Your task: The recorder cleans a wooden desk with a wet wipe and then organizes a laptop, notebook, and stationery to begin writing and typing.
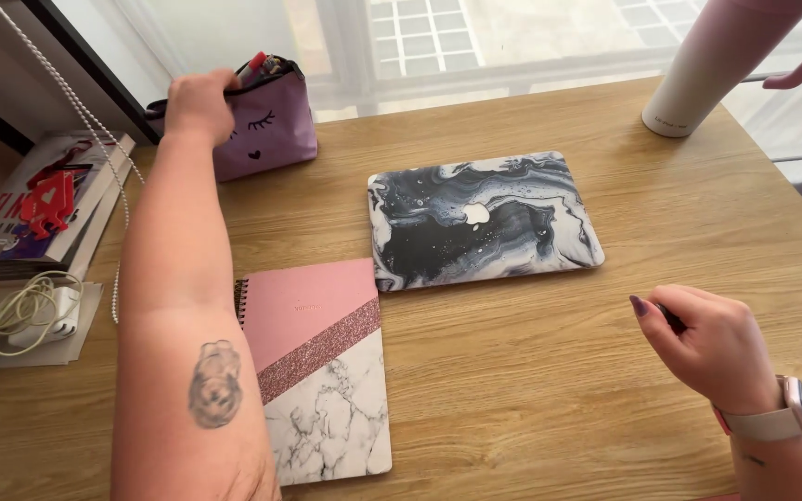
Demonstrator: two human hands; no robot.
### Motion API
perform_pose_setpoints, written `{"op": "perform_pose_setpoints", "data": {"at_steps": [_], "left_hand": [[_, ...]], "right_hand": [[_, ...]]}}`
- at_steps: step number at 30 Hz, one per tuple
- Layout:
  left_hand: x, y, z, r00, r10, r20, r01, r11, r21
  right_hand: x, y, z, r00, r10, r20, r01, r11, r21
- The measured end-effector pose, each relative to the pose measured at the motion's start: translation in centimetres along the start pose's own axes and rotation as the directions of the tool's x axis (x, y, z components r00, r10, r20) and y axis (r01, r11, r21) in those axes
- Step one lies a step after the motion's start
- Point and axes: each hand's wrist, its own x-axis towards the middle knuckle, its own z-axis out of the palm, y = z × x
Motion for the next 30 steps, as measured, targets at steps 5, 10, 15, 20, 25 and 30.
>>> {"op": "perform_pose_setpoints", "data": {"at_steps": [5,10,15,20,25,30], "left_hand": [[-0.5,4.5,-2.6,0.988,0.073,-0.133,-0.106,0.96,-0.261],[-0.3,4.8,1.8,0.811,0.441,-0.385,-0.423,0.896,0.136],[-0.7,7.5,1.2,0.993,-0.095,0.064,0.1,0.992,-0.075],[-2.1,7.4,0.3,0.964,0.049,-0.263,-0.086,0.988,-0.129],[-10.7,11.7,-7.2,0.833,0.157,-0.53,-0.356,0.887,-0.296],[-29.8,18.1,-13.5,0.872,0.474,0.119,-0.424,0.855,-0.299]], "right_hand": [[0.2,-0.1,0.4,1.0,0.012,0.025,-0.012,1.0,0.014],[0.1,0.1,0.4,1.0,-0.003,0.014,0.003,1.0,0.03],[0.1,0.2,0.5,0.999,-0.008,0.032,0.008,1.0,0.001],[0.4,-0.8,0.4,0.996,-0.061,0.065,0.063,0.998,-0.028],[0.7,-2.8,0.6,0.949,-0.269,0.163,0.276,0.961,-0.019],[0.6,-6.8,1.8,0.821,-0.493,0.288,0.501,0.864,0.05]]}}
